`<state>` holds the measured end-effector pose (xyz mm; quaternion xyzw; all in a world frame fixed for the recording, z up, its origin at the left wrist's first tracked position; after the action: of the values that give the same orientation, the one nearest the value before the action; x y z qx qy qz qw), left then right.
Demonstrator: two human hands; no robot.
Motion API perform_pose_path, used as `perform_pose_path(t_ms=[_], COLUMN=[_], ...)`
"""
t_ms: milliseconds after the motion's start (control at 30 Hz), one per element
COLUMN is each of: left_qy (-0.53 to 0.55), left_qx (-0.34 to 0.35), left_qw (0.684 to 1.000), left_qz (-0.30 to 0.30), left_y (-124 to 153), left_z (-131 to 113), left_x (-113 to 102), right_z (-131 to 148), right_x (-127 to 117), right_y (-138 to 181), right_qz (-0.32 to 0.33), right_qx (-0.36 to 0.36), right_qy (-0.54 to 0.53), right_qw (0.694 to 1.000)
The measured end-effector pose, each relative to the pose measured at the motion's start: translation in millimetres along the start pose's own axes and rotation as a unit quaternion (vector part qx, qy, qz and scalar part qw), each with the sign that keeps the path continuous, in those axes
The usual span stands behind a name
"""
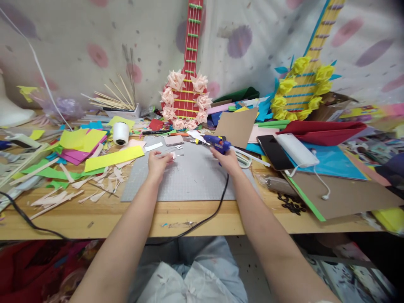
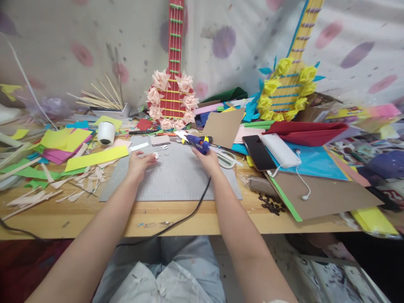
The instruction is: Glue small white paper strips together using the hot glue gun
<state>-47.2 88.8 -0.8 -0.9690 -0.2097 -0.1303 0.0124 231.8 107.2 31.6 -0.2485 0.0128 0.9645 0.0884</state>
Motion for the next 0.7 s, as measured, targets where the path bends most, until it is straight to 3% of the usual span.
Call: perform_pose_path(t_ms=[100,233,700], left_qy=[-0.001,0.006,-0.023], left_qx=[0.012,0.021,0.045], left_qw=[1.0,1.0,0.999], left_qz=[-0.003,-0.006,0.001], left_y=[1,1,0], left_z=[1,4,3], left_x=[0,-1,0], right_z=[11,20,31], right_x=[26,53,61], right_y=[17,35,39], right_qz=[0.112,0.198,0.191], right_qx=[-0.014,-0.022,-0.067], right_qy=[-0.088,-0.029,0.025], right_qw=[0.99,0.979,0.979])
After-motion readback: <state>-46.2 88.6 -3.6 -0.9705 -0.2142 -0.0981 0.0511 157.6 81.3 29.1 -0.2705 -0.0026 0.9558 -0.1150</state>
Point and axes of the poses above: each hand's wrist, its own y-axis away from the middle knuckle, its own x-axis out of the palm, z = x × y, the point moved 10 cm from there along -y, towards the middle knuckle, and after that the axes turned 6 degrees about x, right-handed, at the moved point
